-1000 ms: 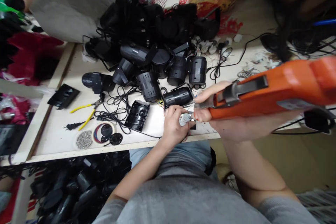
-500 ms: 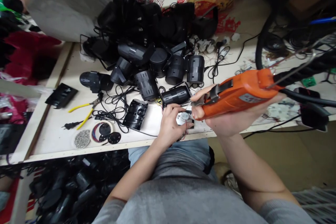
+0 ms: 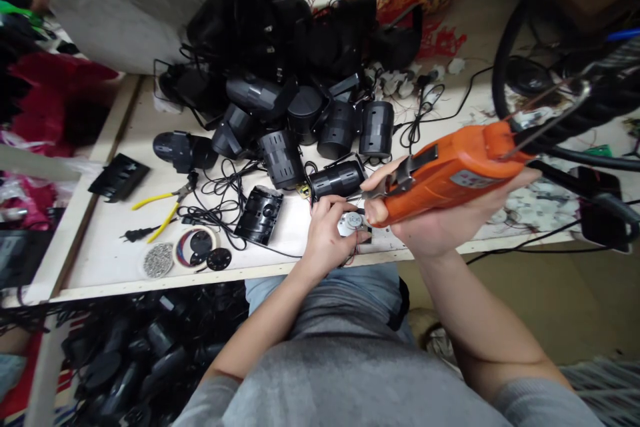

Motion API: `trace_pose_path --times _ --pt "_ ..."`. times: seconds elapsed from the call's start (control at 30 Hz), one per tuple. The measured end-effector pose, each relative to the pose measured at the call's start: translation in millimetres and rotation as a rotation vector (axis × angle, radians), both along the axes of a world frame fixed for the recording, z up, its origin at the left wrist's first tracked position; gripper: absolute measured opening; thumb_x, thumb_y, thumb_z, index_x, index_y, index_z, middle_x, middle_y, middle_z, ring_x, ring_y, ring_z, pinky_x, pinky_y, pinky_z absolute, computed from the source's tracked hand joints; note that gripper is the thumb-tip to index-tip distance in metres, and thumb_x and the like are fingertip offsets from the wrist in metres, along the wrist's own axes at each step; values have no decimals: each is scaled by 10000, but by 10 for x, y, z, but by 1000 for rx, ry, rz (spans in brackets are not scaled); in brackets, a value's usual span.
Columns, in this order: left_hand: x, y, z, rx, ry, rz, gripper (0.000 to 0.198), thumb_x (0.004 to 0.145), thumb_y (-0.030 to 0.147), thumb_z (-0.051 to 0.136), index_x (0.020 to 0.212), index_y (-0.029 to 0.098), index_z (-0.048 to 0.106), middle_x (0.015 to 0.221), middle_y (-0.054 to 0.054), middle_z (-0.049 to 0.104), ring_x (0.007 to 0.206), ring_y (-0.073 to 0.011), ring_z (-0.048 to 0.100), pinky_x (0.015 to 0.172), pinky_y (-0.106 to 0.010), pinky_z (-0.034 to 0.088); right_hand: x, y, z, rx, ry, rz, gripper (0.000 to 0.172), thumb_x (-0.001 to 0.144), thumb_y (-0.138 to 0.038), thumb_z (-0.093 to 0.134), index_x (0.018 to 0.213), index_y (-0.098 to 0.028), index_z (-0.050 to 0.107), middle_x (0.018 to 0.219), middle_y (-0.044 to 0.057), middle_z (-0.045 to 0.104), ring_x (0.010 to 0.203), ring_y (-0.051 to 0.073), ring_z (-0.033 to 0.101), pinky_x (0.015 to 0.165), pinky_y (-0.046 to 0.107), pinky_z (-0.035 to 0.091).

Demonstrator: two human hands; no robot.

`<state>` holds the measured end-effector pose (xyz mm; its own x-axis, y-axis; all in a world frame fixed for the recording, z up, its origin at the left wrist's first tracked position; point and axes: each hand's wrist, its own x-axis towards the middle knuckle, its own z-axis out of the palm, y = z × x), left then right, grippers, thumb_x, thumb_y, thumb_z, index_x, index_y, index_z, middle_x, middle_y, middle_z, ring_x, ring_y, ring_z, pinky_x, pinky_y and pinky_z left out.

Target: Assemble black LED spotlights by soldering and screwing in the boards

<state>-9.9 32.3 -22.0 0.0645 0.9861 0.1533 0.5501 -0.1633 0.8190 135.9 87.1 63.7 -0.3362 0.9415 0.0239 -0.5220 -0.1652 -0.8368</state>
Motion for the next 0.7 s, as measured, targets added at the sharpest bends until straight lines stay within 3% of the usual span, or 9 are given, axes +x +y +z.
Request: trace_pose_path --times 0.1,0.27,0.4,0.57,0.7 --pt "1 0 -6 -14 5 4 409 637 221 920 959 217 669 1122 -47 592 1093 -253 566 959 -388 464 -128 -11 86 140 -51 -51 895 556 -1004 493 699 -170 783 414 45 569 300 182 469 286 310 366" --pt "-12 4 -13 -7 8 -17 374 662 235 903 951 217 665 1116 -45 585 1090 -252 559 966 -385 458 -260 -59 175 182 -42 -303 851 657 -978 436 594 -191 757 375 33 523 286 144 397 284 285 356" --pt "-17 4 -15 -2 12 -20 364 683 258 893 962 220 663 1119 -47 588 1101 -253 563 971 -391 462 -270 -63 148 202 -54 -231 909 660 -1004 360 635 -190 765 401 51 546 312 157 431 286 286 358" --pt "-11 7 -34 8 24 -13 381 666 260 903 966 224 671 1107 -45 586 1078 -251 565 952 -386 470 -237 -55 102 174 -66 -261 931 622 -1036 313 640 -213 749 392 37 522 306 157 426 302 305 388" --pt "-13 9 -53 3 23 -10 369 675 283 899 965 225 678 1101 -46 588 1073 -252 566 943 -386 476 -162 -21 61 191 -151 -74 964 626 -1039 282 707 -204 759 430 54 565 338 176 501 304 308 415"
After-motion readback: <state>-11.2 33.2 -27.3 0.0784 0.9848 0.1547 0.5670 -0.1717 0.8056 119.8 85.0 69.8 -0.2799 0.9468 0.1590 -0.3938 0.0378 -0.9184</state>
